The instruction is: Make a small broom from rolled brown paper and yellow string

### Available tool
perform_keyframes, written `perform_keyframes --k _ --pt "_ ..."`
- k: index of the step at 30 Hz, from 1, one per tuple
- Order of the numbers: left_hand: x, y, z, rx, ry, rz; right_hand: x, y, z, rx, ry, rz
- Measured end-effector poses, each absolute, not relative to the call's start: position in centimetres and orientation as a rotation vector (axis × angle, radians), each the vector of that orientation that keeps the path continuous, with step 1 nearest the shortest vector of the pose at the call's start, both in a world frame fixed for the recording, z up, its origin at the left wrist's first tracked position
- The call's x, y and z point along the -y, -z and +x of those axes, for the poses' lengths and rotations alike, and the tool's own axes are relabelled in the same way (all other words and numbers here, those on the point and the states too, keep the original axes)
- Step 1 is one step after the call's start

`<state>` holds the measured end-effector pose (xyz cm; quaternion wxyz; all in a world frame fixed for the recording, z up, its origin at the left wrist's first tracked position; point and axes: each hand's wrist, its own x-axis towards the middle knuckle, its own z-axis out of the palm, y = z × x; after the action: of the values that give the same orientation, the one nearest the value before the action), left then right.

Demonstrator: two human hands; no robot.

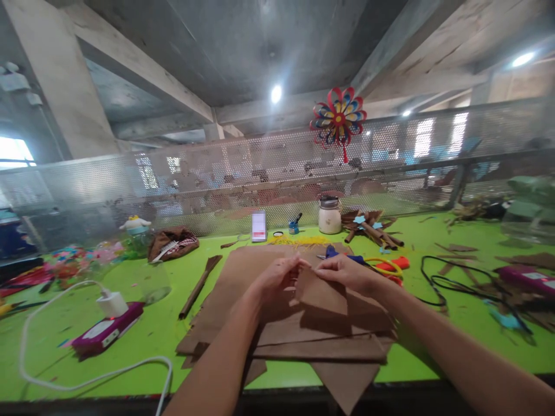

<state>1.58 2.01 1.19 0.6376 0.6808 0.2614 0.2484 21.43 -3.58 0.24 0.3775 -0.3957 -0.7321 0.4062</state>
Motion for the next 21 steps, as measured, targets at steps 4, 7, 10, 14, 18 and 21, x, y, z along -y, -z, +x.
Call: perform_keyframes --k 4,7,10,14,18,21 --pt "-1.9 -0.8 1.9 -0.601 -0.671 1.745 3.2 0.2 21.1 1.887 -0.818 -1.149" --pt "-2.0 -0.7 1.9 -0.6 -0.766 1.778 2.8 0.4 21.1 1.805 -0.76 -1.156" --pt "-2.3 -0.8 1.7 -0.62 -0.817 1.723 2.5 0.5 21.4 1.717 -0.76 -1.114" --pt "-2.5 -1.0 1.6 -0.627 -0.838 1.666 2.4 0.6 21.8 1.607 -0.825 -1.06" --pt "-2.5 -1.2 1.6 -0.635 -0.792 1.647 2.4 0.7 21.8 1.534 -0.823 -1.045" --pt "-2.6 -1.3 1.6 -0.633 -0.776 1.675 2.5 0.6 21.5 1.553 -0.792 -1.062"
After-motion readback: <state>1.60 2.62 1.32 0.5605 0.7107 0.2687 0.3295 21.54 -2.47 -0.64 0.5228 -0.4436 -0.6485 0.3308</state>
